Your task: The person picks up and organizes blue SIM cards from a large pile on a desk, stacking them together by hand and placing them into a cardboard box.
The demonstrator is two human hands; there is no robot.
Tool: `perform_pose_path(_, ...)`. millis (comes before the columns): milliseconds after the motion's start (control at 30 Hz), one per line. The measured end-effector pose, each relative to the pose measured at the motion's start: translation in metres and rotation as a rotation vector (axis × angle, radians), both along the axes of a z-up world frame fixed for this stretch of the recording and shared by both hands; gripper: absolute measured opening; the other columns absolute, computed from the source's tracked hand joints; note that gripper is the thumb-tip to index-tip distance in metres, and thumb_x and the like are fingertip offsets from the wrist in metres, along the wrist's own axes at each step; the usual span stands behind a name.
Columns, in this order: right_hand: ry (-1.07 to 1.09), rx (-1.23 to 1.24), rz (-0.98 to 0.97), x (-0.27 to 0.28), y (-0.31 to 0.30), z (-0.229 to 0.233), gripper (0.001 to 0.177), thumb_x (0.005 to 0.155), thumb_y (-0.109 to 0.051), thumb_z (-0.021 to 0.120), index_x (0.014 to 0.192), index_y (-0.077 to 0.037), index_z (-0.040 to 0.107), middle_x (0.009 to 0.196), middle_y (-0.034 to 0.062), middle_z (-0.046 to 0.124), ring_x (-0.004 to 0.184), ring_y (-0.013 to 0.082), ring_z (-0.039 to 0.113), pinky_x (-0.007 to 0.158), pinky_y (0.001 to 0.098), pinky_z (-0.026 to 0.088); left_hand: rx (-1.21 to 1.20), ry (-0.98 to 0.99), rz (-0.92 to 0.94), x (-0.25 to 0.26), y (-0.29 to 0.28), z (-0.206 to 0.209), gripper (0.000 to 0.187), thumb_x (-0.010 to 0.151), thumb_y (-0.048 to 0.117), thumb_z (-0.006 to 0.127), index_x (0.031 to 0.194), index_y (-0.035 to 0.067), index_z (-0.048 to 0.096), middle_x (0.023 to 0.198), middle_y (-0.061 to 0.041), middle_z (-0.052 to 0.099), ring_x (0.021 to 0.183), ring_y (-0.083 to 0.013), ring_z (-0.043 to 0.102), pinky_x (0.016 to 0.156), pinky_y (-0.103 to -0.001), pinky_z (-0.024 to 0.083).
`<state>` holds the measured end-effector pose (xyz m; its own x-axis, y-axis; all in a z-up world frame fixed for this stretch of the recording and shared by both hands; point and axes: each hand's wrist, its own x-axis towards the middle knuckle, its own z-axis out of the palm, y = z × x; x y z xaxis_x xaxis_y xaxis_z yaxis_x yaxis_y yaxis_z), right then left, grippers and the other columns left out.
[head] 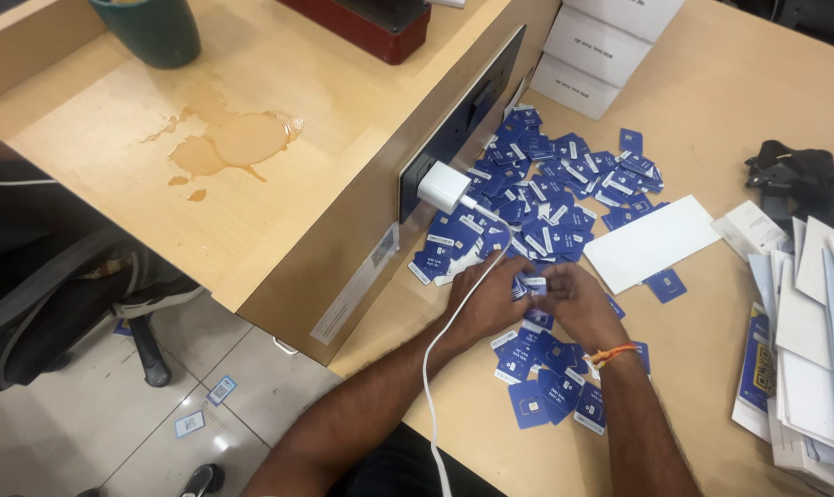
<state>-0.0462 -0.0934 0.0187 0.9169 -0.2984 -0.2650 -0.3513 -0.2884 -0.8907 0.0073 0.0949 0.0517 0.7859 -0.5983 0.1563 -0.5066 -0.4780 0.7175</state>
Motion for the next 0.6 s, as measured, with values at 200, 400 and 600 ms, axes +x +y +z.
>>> perform_pose_path(200,-0.161,0.197,-0.114,-0.023,0.005,0.023,0.062,0.083,0.007,0.071,0.139,0.000,0.046,0.099,0.0143,0.073,0.093,0.0170,0.071,0.077,0.0254,0.057,-0.216,0.147,-0.031,0.004,-0.010,-0.018,0.038,0.078,0.032,0.083,0.112,0.017,0.072,0.107,-0.010,0.075,0.093,-0.0265,0.073,0.081,-0.040,0.057)
perform_pose_path(400,-0.478,0.472,-0.279,-0.042,-0.022,0.015,0.043,0.091,0.004,0.069,0.133,0.004,0.058,0.104,0.0088,0.071,0.091,0.0123,0.068,0.077,0.0224,0.057,-0.594,0.624,-0.112,0.018,-0.051,-0.035,0.037,0.090,0.035,0.078,0.113,0.007,0.071,0.102,-0.004,0.073,0.085,-0.0141,0.069,0.073,-0.030,0.056)
perform_pose_path(600,-0.693,0.307,-0.363,-0.049,-0.014,-0.032,0.034,0.096,0.006,0.069,0.129,0.007,0.061,0.107,0.0072,0.068,0.095,0.0087,0.065,0.081,0.0196,0.055,-0.611,0.896,-0.241,-0.002,-0.072,-0.040,0.036,0.092,0.032,0.076,0.116,0.006,0.069,0.085,-0.003,0.067,0.065,-0.0078,0.059,0.053,-0.024,0.047)
